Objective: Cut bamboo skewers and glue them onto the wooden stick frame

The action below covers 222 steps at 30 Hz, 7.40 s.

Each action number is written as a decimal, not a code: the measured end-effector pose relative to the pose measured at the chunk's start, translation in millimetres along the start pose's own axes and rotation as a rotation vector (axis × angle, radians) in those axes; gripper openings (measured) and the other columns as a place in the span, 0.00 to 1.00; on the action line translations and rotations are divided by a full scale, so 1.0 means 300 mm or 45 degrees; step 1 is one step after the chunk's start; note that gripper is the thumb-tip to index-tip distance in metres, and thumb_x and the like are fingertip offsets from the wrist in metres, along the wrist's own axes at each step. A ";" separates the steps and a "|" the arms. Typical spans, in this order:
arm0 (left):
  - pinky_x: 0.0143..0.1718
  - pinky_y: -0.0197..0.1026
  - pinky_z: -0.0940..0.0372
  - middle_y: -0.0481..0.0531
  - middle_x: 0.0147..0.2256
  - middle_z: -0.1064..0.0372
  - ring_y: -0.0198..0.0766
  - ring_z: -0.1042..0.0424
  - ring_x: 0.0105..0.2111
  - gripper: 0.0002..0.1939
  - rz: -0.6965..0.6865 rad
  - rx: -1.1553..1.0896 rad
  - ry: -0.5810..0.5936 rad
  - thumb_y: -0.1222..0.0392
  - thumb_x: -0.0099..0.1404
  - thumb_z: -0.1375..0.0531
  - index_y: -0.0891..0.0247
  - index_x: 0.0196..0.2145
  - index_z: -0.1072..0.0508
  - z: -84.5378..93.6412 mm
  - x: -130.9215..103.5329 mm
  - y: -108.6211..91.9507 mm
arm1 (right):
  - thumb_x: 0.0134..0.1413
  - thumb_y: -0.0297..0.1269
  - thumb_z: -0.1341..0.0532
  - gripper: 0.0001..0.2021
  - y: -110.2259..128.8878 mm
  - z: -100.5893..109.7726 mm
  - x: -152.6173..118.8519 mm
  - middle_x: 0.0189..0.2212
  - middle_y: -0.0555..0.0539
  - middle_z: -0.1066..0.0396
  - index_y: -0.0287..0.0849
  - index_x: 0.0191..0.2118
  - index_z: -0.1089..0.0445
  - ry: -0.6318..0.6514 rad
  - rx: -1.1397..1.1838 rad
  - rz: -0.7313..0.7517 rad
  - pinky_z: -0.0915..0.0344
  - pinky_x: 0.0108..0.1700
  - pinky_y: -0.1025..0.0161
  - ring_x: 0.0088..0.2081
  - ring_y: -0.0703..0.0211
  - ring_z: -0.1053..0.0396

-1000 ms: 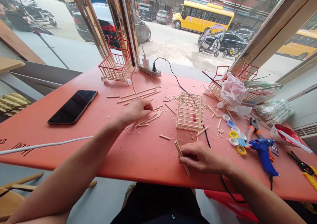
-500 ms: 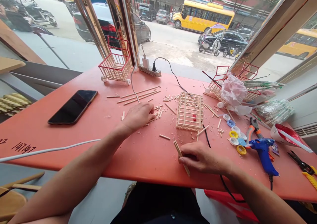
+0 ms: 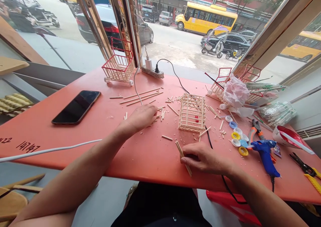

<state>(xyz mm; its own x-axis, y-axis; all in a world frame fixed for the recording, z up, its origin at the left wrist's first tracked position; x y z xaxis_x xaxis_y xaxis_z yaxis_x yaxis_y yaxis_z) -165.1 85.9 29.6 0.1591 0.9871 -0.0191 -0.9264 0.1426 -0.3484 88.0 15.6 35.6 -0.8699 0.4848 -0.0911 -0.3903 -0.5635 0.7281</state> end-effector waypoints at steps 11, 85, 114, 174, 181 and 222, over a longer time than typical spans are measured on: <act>0.38 0.42 0.34 0.57 0.38 0.19 0.40 0.25 0.36 0.21 0.056 -1.446 0.109 0.51 0.49 0.28 0.64 0.39 0.20 0.021 0.001 -0.018 | 0.68 0.38 0.43 0.15 -0.004 0.012 -0.001 0.25 0.54 0.37 0.40 0.27 0.36 -0.043 0.014 0.006 0.46 0.32 0.68 0.27 0.67 0.42; 0.54 0.50 0.34 0.62 0.39 0.18 0.52 0.22 0.44 0.25 -0.027 -1.973 0.682 0.40 0.55 0.28 0.67 0.38 0.15 -0.138 -0.156 -0.356 | 0.67 0.44 0.37 0.18 -0.001 0.107 -0.059 0.31 0.47 0.19 0.39 0.55 0.28 -0.795 -0.793 0.308 0.40 0.32 0.65 0.29 0.62 0.24; 0.53 0.51 0.33 0.62 0.37 0.18 0.52 0.20 0.42 0.24 -0.019 -1.981 0.508 0.41 0.55 0.28 0.67 0.36 0.15 -0.120 -0.153 -0.334 | 0.64 0.55 0.37 0.32 -0.029 0.115 -0.074 0.25 0.54 0.28 0.40 0.65 0.35 -0.758 -0.665 0.151 0.46 0.28 0.67 0.22 0.67 0.41; 0.53 0.49 0.30 0.58 0.38 0.16 0.49 0.19 0.44 0.18 -0.182 -1.747 0.266 0.46 0.60 0.30 0.63 0.40 0.15 -0.071 -0.105 -0.442 | 0.66 0.53 0.41 0.20 -0.026 0.222 -0.111 0.28 0.51 0.34 0.38 0.44 0.23 -1.142 0.106 -0.020 0.47 0.29 0.66 0.26 0.66 0.45; 0.48 0.44 0.29 0.57 0.38 0.16 0.48 0.19 0.42 0.14 -0.174 -1.813 0.316 0.50 0.62 0.31 0.63 0.39 0.15 -0.086 -0.094 -0.420 | 0.60 0.51 0.32 0.28 -0.011 0.167 -0.103 0.25 0.56 0.33 0.44 0.62 0.30 -0.901 -0.361 -0.018 0.45 0.29 0.69 0.23 0.68 0.44; 0.44 0.39 0.30 0.52 0.32 0.18 0.40 0.19 0.38 0.14 -0.050 -2.030 -0.241 0.51 0.55 0.26 0.63 0.34 0.20 0.025 -0.106 -0.343 | 0.67 0.33 0.46 0.16 0.064 0.055 -0.133 0.29 0.44 0.22 0.42 0.28 0.28 -0.320 -0.854 -0.831 0.55 0.31 0.59 0.29 0.58 0.31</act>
<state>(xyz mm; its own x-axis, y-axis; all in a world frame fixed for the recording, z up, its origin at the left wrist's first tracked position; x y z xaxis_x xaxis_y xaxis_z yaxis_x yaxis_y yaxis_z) -77.2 40.5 73.0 0.0185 0.9965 0.0817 0.3798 0.0686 -0.9225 120.3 -3.5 64.5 -0.3612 0.9226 -0.1351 -0.9324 -0.3593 0.0392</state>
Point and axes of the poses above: each hand's wrist, its own x-axis towards the middle knuckle, its own z-axis out of the back of the hand, y = z × x, the point moved 3 cm from there along x, towards the middle knuckle
